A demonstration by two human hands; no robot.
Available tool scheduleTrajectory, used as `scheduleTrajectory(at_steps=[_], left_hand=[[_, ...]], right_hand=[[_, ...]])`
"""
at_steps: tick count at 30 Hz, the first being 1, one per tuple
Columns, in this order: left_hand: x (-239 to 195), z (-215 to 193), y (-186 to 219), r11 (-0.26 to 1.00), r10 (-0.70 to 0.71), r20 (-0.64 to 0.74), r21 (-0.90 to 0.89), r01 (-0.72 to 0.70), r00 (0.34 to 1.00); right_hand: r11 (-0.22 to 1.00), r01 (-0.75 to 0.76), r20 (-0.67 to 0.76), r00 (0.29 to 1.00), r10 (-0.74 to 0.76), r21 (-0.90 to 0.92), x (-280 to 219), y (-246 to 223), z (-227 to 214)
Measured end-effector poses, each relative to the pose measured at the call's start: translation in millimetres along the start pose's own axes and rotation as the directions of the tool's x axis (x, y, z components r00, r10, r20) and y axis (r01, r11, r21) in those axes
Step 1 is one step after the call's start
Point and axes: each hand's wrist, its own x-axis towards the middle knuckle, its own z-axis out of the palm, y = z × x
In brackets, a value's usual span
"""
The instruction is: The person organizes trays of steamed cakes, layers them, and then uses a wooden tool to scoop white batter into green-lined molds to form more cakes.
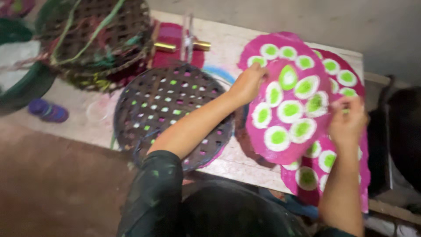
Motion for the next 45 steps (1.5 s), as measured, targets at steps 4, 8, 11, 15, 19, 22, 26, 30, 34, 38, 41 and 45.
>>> scheduleTrajectory(at_steps=[4, 8, 11, 15, 19, 22, 26, 30, 34, 38, 41, 45], left_hand=[[-19.2, -110.7, 31.2, 0.998, 0.066, -0.132, -0.007, -0.068, 0.989], [-78.4, -217.2, 21.0, 0.995, 0.054, -0.216, 0.093, -0.034, 0.975], [-139.6, -276.6, -0.6, 0.987, 0.006, -0.223, 0.155, 0.030, 0.975], [-215.9, -313.9, -42.8, 0.968, -0.178, -0.229, 0.135, 0.212, 0.957], [-273.6, -319.2, -84.0, 0.936, -0.338, -0.204, 0.027, 0.350, 0.919], [-304.3, -320.9, -109.7, 0.908, -0.418, -0.282, -0.121, 0.400, 0.864], [-346.5, -357.4, -139.8, 0.911, -0.360, -0.486, 0.003, 0.413, 0.797], [-359.7, -389.2, -153.7, 0.848, -0.420, -0.606, 0.003, 0.531, 0.675], [-371.8, -425.4, -157.8, 0.750, -0.281, -0.720, 0.248, 0.613, 0.635], [-391.0, -467.0, -173.8, 0.641, -0.209, -0.835, 0.276, 0.716, 0.509], [-402.8, -479.1, -195.2, 0.589, -0.399, -0.756, 0.223, 0.777, 0.519], [-406.4, -478.0, -218.4, 0.616, -0.492, -0.710, 0.124, 0.778, 0.503]], right_hand=[[0.959, -0.118, 0.116, 0.989, 0.090, 0.257, 44.0, -59.3, -14.7], [0.895, -0.198, 0.232, 0.967, 0.110, 0.401, 65.4, -113.3, 33.2], [0.938, 0.144, 0.204, 0.955, -0.216, 0.316, 58.4, -144.4, 99.1], [0.863, -0.415, 0.472, 0.846, 0.248, 0.290, 23.1, -164.0, 187.7], [0.887, -0.378, 0.484, 0.848, 0.217, 0.264, -12.6, -152.5, 242.4], [0.988, -0.094, 0.316, 0.947, 0.050, 0.125, -32.4, -140.5, 248.0], [0.974, -0.204, 0.244, 0.954, 0.176, 0.095, -42.4, -160.6, 234.6], [0.969, -0.168, 0.296, 0.949, 0.110, 0.179, -32.6, -236.4, 247.8], [0.963, -0.053, 0.389, 0.919, -0.057, 0.265, -24.2, -336.8, 276.9], [0.955, 0.060, 0.440, 0.878, -0.189, 0.290, -23.4, -410.1, 291.7], [0.938, 0.034, 0.490, 0.845, -0.212, 0.346, -30.9, -439.2, 300.3], [0.939, 0.033, 0.511, 0.832, -0.215, 0.342, -41.3, -454.7, 305.2]])
